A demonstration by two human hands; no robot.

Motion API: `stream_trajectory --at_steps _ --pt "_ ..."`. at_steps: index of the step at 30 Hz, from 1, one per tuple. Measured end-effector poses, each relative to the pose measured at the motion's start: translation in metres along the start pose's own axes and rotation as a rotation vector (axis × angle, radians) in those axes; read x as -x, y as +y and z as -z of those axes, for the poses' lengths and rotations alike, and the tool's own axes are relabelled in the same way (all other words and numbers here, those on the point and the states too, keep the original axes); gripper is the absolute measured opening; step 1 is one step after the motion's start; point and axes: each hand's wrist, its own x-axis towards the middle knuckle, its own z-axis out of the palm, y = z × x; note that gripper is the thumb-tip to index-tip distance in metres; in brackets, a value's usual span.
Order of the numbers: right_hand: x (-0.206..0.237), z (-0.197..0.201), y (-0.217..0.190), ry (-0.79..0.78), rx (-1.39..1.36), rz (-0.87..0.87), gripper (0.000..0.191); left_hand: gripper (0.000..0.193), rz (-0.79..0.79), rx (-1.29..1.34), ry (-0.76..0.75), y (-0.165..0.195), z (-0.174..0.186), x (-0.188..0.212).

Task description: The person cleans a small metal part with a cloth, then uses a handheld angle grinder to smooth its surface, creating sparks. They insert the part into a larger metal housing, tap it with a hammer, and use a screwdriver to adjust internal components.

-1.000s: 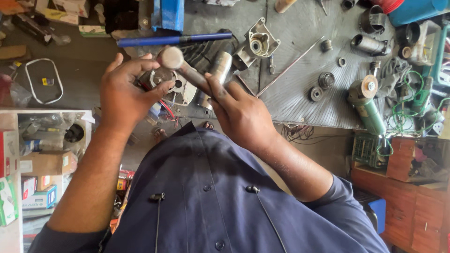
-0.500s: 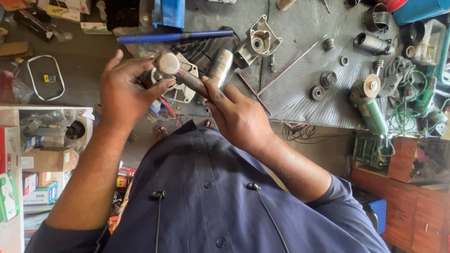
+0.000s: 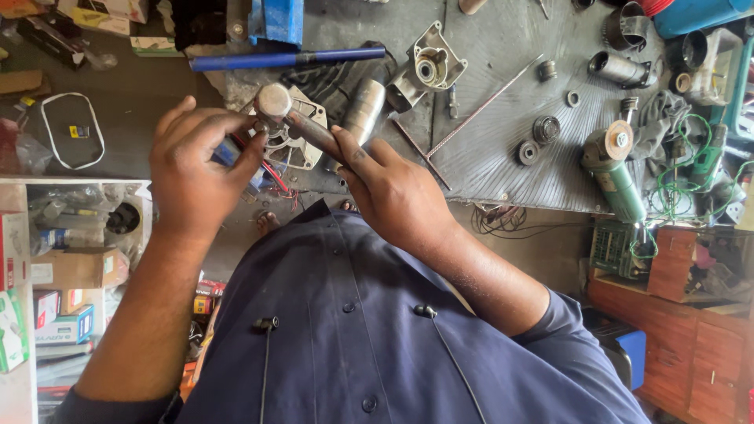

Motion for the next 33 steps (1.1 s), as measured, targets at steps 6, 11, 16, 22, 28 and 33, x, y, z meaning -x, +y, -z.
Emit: stream_trajectory --at_steps 6,11,16,22,28,33 --pt "0.004 0.01 -0.003 0.036 0.005 0.038 0.053 0.015 -0.035 -0.054 0.042 -0.006 -0.005 0.001" --pt "0.002 0.005 -0.004 0.049 0.017 0.036 0.053 0.016 -0.049 -0.069 0.06 -0.006 -0.006 0.001" --pt "0.0 0.003 0.0 0.002 0.02 0.028 0.052 0.017 -0.04 -0.116 0.07 -0.005 -0.01 -0.001" --pt "0.005 0.002 -0.003 0.076 -0.028 0.017 0.053 0.014 -0.038 -0.095 0.085 -0.003 -0.012 -0.003" --pt "0.009 0.003 -0.001 0.056 -0.061 -0.017 0.053 0.015 -0.025 -0.101 0.064 0.0 -0.013 -0.006" --pt "0.012 -0.002 -0.002 0.081 -0.085 -0.038 0.054 0.016 -0.063 -0.143 0.063 0.002 -0.012 -0.009"
